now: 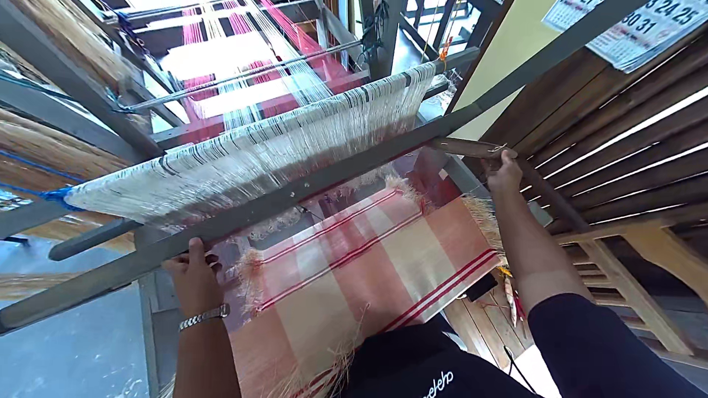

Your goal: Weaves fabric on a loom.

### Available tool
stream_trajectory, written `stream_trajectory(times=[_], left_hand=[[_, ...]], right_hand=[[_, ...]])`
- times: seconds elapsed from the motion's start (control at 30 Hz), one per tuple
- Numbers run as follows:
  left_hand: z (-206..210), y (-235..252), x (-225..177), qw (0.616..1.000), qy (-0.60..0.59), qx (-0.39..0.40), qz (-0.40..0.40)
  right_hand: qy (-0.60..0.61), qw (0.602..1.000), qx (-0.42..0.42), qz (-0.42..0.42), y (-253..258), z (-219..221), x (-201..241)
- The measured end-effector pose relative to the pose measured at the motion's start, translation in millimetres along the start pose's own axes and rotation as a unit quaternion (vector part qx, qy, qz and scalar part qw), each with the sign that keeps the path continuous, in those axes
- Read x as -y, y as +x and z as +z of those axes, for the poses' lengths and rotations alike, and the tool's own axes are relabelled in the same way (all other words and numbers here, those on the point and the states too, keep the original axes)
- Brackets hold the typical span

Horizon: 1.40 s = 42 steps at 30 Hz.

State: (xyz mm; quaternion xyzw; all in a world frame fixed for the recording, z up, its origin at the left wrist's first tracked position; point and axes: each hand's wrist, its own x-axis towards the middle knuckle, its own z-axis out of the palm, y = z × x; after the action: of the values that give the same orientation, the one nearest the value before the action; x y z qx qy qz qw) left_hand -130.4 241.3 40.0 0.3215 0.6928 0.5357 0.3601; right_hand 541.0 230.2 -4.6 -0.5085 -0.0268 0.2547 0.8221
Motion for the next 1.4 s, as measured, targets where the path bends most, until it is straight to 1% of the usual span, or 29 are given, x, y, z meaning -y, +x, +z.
stream_trajectory(times=[0.07, 0.1, 0.17, 0.2, 0.27, 0.3, 0.33, 0.37, 0.4, 0.43, 0.47, 0.5, 0.6, 0.7, 0.73, 0.8, 0.87, 0.93, 1.0, 1.03, 1.13, 1.2, 1.33, 1.37, 1.4], left_hand=[[-8.5, -2.2, -1.7, 0.998, 0.058, -0.005, 0.000], [-14.3, -2.6, -1.1, 0.995, 0.095, -0.008, 0.016], [-29.5, -1.1, 1.2, 0.983, 0.166, -0.021, 0.073], [-37.3, 1.0, 2.1, 0.974, 0.205, -0.051, 0.085], [-52.7, 3.5, 1.4, 0.959, 0.250, -0.118, 0.061], [-58.0, 3.8, 1.2, 0.954, 0.258, -0.147, 0.040], [-62.1, 5.4, 2.4, 0.953, 0.253, -0.164, 0.016], [-66.1, 8.9, 6.3, 0.956, 0.238, -0.169, -0.006], [-69.4, 10.7, 9.5, 0.966, 0.205, -0.158, -0.028], [-72.3, 10.4, 11.5, 0.974, 0.171, -0.136, -0.055], [-76.3, 10.9, 15.4, 0.980, 0.145, -0.110, -0.085], [-81.1, 13.5, 20.1, 0.984, 0.119, -0.077, -0.109], [-89.8, 24.8, 30.1, 0.989, 0.041, 0.001, -0.141], [-94.3, 32.0, 34.1, 0.988, -0.021, 0.041, -0.145], [-95.1, 32.8, 35.2, 0.988, -0.044, 0.047, -0.141], [-96.6, 32.7, 39.5, 0.989, -0.067, 0.049, -0.125], [-97.7, 31.7, 45.8, 0.994, -0.044, 0.042, -0.095], [-97.6, 30.9, 51.8, 0.998, -0.002, 0.041, -0.039], [-94.7, 32.3, 51.0, 0.997, 0.023, 0.073, 0.005], [-92.0, 35.0, 48.9, 0.995, 0.030, 0.094, 0.007], [-82.9, 43.5, 41.7, 0.987, 0.037, 0.150, -0.047], [-81.8, 53.2, 42.8, 0.977, 0.015, 0.199, -0.074], [-79.9, 68.6, 46.6, 0.933, -0.055, 0.338, -0.112], [-77.8, 70.6, 48.3, 0.926, -0.068, 0.351, -0.118], [-75.8, 72.4, 51.5, 0.927, -0.081, 0.345, -0.121]], right_hand=[[-0.011, 1.000, 0.010, 0.023, 4.2, 9.2, -9.8], [-0.009, 0.999, 0.019, 0.036, 6.2, 12.7, -15.4], [-0.009, 0.997, 0.051, 0.063, 9.4, 17.3, -29.3], [-0.021, 0.994, 0.073, 0.075, 9.9, 19.9, -36.4], [-0.076, 0.984, 0.132, 0.093, 3.7, 28.1, -49.1], [-0.134, 0.970, 0.175, 0.103, -6.0, 34.5, -53.1], [-0.221, 0.939, 0.238, 0.115, -18.9, 42.0, -54.2], [-0.310, 0.889, 0.310, 0.130, -27.3, 50.3, -55.7], [-0.385, 0.832, 0.369, 0.150, -34.5, 59.2, -54.4], [-0.431, 0.785, 0.410, 0.173, -34.6, 64.3, -52.9], [-0.449, 0.766, 0.420, 0.189, -29.0, 63.3, -52.3], [-0.450, 0.762, 0.420, 0.199, -24.4, 61.3, -49.5], [-0.442, 0.779, 0.405, 0.183, -30.2, 60.5, -38.4], [-0.470, 0.798, 0.357, 0.117, -35.1, 46.4, -46.5], [-0.492, 0.796, 0.343, 0.083, -34.4, 39.9, -49.4], [-0.546, 0.769, 0.332, 0.012, -33.9, 25.4, -52.3], [-0.599, 0.729, 0.330, -0.043, -41.1, 14.3, -48.7], [-0.629, 0.702, 0.325, -0.078, -52.0, 6.3, -42.3], [-0.647, 0.684, 0.322, -0.099, -57.0, -0.5, -39.9], [-0.654, 0.677, 0.320, -0.106, -57.8, -3.3, -39.7], [-0.665, 0.670, 0.309, -0.120, -59.7, -5.9, -37.5], [-0.665, 0.670, 0.306, -0.123, -58.9, -5.4, -38.4], [-0.660, 0.673, 0.310, -0.119, -59.5, -2.4, -39.9], [-0.661, 0.673, 0.309, -0.119, -60.5, -0.9, -39.3], [-0.662, 0.674, 0.305, -0.119, -62.3, 0.7, -38.4]])
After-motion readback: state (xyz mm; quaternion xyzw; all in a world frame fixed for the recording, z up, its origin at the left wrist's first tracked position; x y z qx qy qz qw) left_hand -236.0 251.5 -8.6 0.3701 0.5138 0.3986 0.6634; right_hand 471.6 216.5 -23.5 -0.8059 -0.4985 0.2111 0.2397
